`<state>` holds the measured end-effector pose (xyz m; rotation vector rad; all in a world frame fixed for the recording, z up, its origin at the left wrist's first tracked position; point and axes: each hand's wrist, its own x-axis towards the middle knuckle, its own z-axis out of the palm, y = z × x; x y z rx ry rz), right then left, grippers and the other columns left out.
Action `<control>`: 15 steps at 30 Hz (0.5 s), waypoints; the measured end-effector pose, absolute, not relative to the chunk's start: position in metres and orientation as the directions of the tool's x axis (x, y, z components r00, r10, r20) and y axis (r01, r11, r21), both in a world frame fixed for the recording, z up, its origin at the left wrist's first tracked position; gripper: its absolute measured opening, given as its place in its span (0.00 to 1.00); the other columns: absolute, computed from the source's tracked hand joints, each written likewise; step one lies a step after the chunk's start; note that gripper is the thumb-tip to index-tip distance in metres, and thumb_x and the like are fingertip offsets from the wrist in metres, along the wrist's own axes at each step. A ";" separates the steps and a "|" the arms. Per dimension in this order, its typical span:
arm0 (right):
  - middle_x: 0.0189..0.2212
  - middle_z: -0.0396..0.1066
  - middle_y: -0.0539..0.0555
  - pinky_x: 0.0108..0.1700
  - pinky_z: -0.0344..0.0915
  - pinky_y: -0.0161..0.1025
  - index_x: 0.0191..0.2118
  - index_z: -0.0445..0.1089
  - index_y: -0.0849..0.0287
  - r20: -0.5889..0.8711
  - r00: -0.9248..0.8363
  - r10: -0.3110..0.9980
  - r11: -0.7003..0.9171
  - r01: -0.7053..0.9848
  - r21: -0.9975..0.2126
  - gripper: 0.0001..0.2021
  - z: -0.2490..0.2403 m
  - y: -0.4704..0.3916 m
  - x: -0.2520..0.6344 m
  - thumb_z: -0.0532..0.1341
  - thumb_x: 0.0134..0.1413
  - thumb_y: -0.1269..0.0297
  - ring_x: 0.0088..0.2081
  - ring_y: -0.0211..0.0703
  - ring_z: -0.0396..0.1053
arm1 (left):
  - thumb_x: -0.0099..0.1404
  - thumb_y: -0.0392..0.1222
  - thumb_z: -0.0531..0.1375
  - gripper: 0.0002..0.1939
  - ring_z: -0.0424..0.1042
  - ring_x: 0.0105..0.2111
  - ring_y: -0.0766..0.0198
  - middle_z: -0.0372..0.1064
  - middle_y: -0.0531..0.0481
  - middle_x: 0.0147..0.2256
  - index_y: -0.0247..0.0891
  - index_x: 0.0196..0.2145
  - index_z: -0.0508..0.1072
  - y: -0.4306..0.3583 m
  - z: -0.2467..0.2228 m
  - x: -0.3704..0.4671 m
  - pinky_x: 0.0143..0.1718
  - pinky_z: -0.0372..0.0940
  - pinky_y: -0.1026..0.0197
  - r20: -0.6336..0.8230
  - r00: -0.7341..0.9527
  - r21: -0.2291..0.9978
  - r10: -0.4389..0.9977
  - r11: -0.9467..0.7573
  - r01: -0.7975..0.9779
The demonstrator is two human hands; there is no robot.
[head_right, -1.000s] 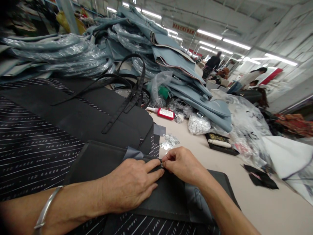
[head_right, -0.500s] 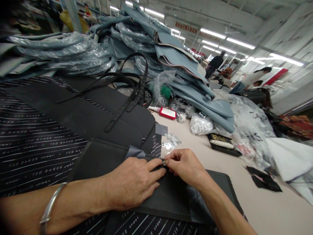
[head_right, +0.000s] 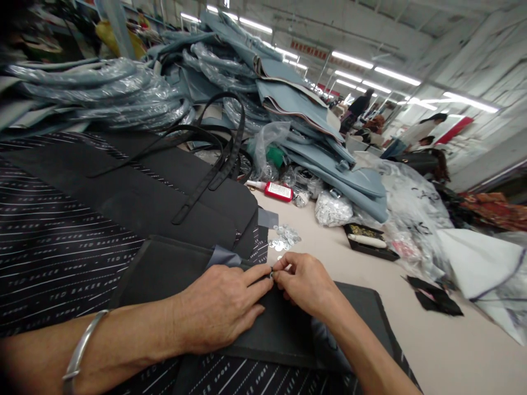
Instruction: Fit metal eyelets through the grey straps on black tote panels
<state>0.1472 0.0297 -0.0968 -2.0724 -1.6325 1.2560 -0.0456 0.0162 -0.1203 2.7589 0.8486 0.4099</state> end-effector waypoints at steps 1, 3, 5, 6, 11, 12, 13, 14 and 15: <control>0.18 0.64 0.45 0.18 0.59 0.29 0.33 0.68 0.58 -0.484 0.001 0.875 -0.358 0.674 -0.646 0.04 -0.096 0.029 0.147 0.57 0.51 0.70 0.17 0.33 0.62 | 0.69 0.46 0.52 0.16 0.73 0.33 0.55 0.66 0.47 0.53 0.37 0.52 0.66 0.016 -0.120 -0.046 0.33 0.70 0.50 0.193 0.795 0.292 0.575 -0.807 0.513; 0.18 0.64 0.44 0.18 0.59 0.29 0.33 0.69 0.59 -0.499 -0.046 0.866 -0.357 0.642 -0.678 0.05 -0.095 0.028 0.149 0.57 0.51 0.68 0.17 0.33 0.62 | 0.70 0.44 0.52 0.19 0.73 0.35 0.55 0.64 0.47 0.56 0.38 0.56 0.64 0.015 -0.121 -0.045 0.35 0.71 0.48 0.187 0.799 0.288 0.572 -0.809 0.512; 0.19 0.66 0.46 0.20 0.63 0.30 0.37 0.72 0.59 -0.448 -0.074 0.891 -0.298 0.649 -0.700 0.08 -0.094 0.030 0.162 0.58 0.52 0.64 0.19 0.35 0.65 | 0.70 0.42 0.51 0.20 0.74 0.37 0.54 0.64 0.48 0.58 0.39 0.58 0.63 0.016 -0.122 -0.045 0.37 0.72 0.47 0.175 0.799 0.292 0.576 -0.805 0.516; 0.20 0.68 0.47 0.22 0.65 0.32 0.38 0.73 0.59 -0.359 -0.049 0.932 -0.229 0.687 -0.689 0.10 -0.092 0.033 0.174 0.58 0.53 0.61 0.21 0.37 0.67 | 0.70 0.41 0.51 0.20 0.74 0.38 0.54 0.64 0.48 0.58 0.40 0.58 0.64 0.016 -0.123 -0.044 0.37 0.72 0.47 0.165 0.801 0.297 0.576 -0.803 0.516; 0.45 0.72 0.64 0.54 0.62 0.58 0.47 0.73 0.61 0.291 0.150 0.945 -0.035 0.929 -0.368 0.17 -0.085 0.056 0.263 0.58 0.51 0.66 0.47 0.57 0.69 | 0.70 0.40 0.50 0.21 0.75 0.42 0.52 0.60 0.47 0.61 0.40 0.59 0.65 0.019 -0.120 -0.042 0.42 0.72 0.45 0.102 0.819 0.298 0.565 -0.802 0.517; 0.50 0.69 0.66 0.58 0.55 0.61 0.48 0.73 0.61 0.327 0.148 0.933 -0.029 0.939 -0.342 0.20 -0.086 0.061 0.280 0.60 0.47 0.68 0.53 0.62 0.64 | 0.69 0.40 0.50 0.21 0.75 0.42 0.52 0.60 0.47 0.61 0.39 0.59 0.65 0.019 -0.120 -0.042 0.43 0.72 0.45 0.092 0.817 0.300 0.569 -0.798 0.522; 0.54 0.66 0.66 0.61 0.50 0.63 0.49 0.73 0.60 0.352 0.132 0.927 -0.013 0.947 -0.322 0.22 -0.089 0.066 0.295 0.61 0.44 0.70 0.57 0.65 0.60 | 0.69 0.40 0.50 0.21 0.75 0.42 0.52 0.60 0.47 0.61 0.40 0.59 0.65 0.019 -0.119 -0.042 0.43 0.72 0.44 0.086 0.814 0.305 0.575 -0.793 0.527; 0.55 0.65 0.65 0.62 0.48 0.63 0.47 0.74 0.58 0.367 0.108 0.924 0.012 0.950 -0.311 0.22 -0.093 0.070 0.306 0.62 0.42 0.70 0.59 0.66 0.57 | 0.69 0.39 0.50 0.21 0.75 0.42 0.52 0.60 0.48 0.61 0.40 0.59 0.64 0.019 -0.118 -0.042 0.43 0.72 0.44 0.085 0.811 0.311 0.579 -0.789 0.530; 0.55 0.66 0.64 0.62 0.48 0.62 0.44 0.76 0.57 0.377 0.084 0.923 0.039 0.950 -0.309 0.19 -0.096 0.073 0.315 0.63 0.42 0.69 0.59 0.65 0.57 | 0.69 0.40 0.51 0.21 0.75 0.43 0.52 0.60 0.49 0.61 0.41 0.59 0.64 0.018 -0.117 -0.042 0.43 0.72 0.44 0.086 0.808 0.318 0.583 -0.785 0.532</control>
